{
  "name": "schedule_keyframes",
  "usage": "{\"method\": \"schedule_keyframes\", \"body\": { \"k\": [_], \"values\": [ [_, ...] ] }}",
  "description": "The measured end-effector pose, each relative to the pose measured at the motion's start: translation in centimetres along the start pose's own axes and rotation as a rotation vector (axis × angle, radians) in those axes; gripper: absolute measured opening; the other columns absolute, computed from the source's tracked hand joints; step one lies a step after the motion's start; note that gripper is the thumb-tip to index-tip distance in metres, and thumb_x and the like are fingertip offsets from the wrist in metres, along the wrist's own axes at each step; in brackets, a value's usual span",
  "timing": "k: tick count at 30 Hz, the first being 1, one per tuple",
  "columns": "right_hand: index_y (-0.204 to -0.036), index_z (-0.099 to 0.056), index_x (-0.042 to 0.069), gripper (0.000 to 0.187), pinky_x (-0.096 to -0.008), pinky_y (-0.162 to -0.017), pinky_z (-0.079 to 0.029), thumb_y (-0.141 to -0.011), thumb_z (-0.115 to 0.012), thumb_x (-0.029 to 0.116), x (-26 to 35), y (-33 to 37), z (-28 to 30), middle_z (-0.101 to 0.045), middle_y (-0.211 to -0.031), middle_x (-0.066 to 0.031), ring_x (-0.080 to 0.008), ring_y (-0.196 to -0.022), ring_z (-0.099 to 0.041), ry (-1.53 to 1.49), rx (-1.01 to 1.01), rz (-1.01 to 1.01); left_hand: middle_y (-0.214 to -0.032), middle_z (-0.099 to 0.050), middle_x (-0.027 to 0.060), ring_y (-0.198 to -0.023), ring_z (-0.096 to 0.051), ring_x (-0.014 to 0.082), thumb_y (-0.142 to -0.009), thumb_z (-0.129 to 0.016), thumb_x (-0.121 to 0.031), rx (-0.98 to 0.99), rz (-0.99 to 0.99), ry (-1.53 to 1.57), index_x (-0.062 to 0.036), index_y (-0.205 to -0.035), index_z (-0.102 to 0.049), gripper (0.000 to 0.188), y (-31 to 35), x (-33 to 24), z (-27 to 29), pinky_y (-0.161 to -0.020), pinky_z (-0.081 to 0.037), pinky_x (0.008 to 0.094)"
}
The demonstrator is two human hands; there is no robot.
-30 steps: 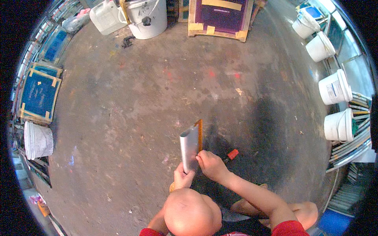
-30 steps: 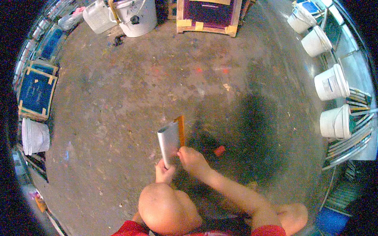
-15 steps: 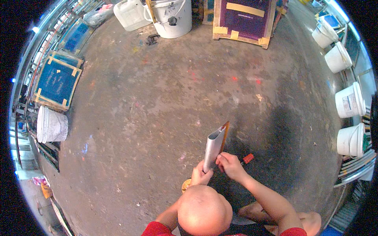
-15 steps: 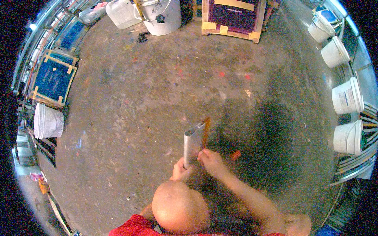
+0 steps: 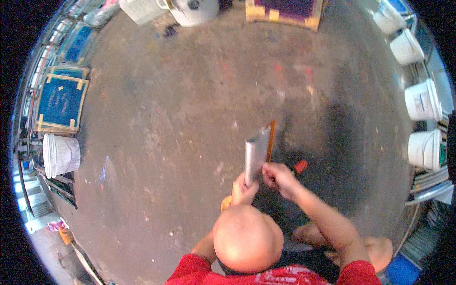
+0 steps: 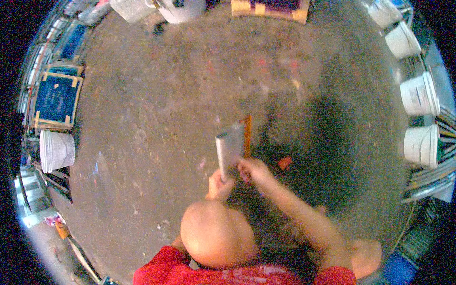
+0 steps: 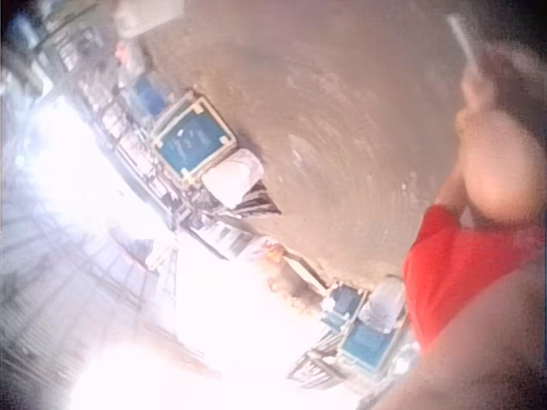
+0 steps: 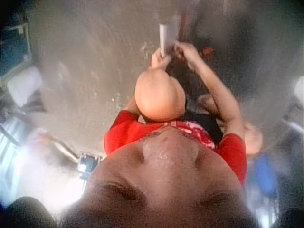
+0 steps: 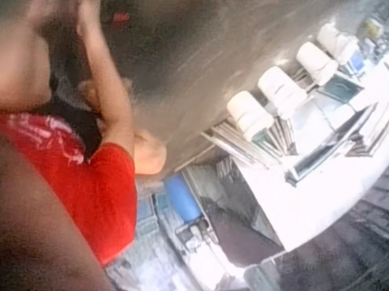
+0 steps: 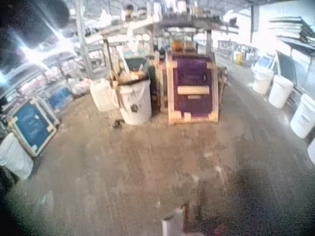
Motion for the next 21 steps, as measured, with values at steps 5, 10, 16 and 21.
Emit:
{"method": "schedule_keyframes", "body": {
  "k": [5, 10, 16, 21],
  "values": [
    [-0.085, -0.054, 0.013, 0.026, -0.0243, -0.048, -0.029, -0.097, -0.050, 0.036, -0.5, -0.4, 0.0, -0.045, -0.061, 0.0035, -0.0092, -0.051, -0.038, 0.288, -0.035, 0.252, -0.093, -0.064, 0.0002, -0.086, -0.055, 0.0076, -0.077, -0.063, -0.001, 0.007, -0.014, 0.194, -0.0005, -0.105, -0.064, 0.028, -0.4, 1.3, -0.1, -0.078, -0.046, 0.0255],
    [-0.084, -0.055, 0.013, 0.033, -0.0249, -0.046, -0.030, -0.094, -0.055, 0.044, 0.0, -0.7, 0.4, -0.046, -0.061, 0.0036, -0.0092, -0.049, -0.040, 0.237, -0.073, 0.185, -0.096, -0.065, 0.0017, -0.086, -0.057, 0.0102, -0.080, -0.067, -0.003, -0.011, 0.013, 0.369, 0.0018, -0.106, -0.064, 0.027, 0.1, -0.5, 0.4, -0.080, -0.046, 0.0267],
    [-0.082, -0.052, 0.012, 0.038, -0.0235, -0.044, -0.030, -0.092, -0.056, 0.049, 4.2, -2.6, 6.3, -0.042, -0.063, 0.0034, -0.0082, -0.048, -0.033, -0.577, 0.113, -0.069, -0.121, -0.059, 0.0149, -0.111, -0.058, 0.0275, -0.078, -0.071, -0.011, 0.063, 0.271, 0.813, 0.0050, -0.128, -0.047, 0.058, -1.0, -2.1, 2.2, -0.096, -0.046, 0.0413],
    [-0.102, -0.057, 0.008, 0.033, -0.0281, -0.059, -0.042, -0.097, -0.051, 0.040, 3.4, -6.3, 4.6, -0.057, -0.081, -0.0036, -0.0123, -0.061, -0.049, -0.607, 0.220, -0.020, -0.122, -0.059, 0.0154, -0.114, -0.057, 0.0301, -0.075, -0.069, -0.011, 0.410, 0.496, 1.011, 0.0037, -0.130, -0.046, 0.062, -2.0, 2.5, 1.1, -0.100, -0.043, 0.0459]
  ]
}}
Point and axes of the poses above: each hand's wrist, its own y-axis away from the middle knuckle, its own z-axis out of the back of the hand, x = y × z, the point moved 2 cm from there along -y, towards the middle knuckle
